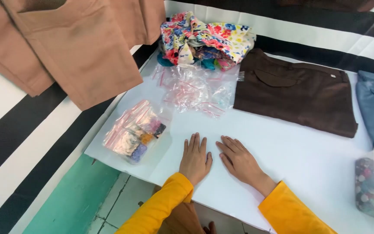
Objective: The person sorts light blue buttons from a mixed container, places them on the table, then puts them into a small plastic bag and seals it. The workspace includes folded trousers and other plastic bags on a white table.
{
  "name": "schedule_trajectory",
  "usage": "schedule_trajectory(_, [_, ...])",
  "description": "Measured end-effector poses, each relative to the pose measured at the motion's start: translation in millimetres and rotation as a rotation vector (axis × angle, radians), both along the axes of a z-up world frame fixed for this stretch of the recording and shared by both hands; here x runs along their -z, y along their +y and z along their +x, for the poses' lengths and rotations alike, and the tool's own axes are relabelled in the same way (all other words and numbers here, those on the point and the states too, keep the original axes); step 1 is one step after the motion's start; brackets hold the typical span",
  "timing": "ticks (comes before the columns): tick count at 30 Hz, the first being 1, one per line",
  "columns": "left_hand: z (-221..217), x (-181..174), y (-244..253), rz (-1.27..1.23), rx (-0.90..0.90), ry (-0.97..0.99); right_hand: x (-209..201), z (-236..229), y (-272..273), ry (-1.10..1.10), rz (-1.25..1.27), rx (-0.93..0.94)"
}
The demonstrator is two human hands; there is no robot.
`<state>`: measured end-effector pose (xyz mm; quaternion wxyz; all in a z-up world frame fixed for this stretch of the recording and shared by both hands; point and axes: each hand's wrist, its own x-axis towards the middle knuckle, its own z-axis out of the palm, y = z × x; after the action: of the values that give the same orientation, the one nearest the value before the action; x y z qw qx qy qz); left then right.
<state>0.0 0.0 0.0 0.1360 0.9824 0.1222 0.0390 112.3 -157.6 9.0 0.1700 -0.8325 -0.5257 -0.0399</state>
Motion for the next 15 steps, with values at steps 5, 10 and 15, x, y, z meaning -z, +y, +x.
schedule_trajectory(5, [25, 20, -46, -0.011, 0.170, -0.056, 11, 24, -57, -0.023, 0.051, 0.089])
schedule_trajectory(10, [47, 15, -101, -0.063, 0.343, -0.053, 2, 30, -118, -0.009, 0.088, 0.218])
schedule_trajectory(15, [64, 13, -156, -0.050, 0.484, -0.116, -7, 23, -189, 0.052, 0.116, 0.316])
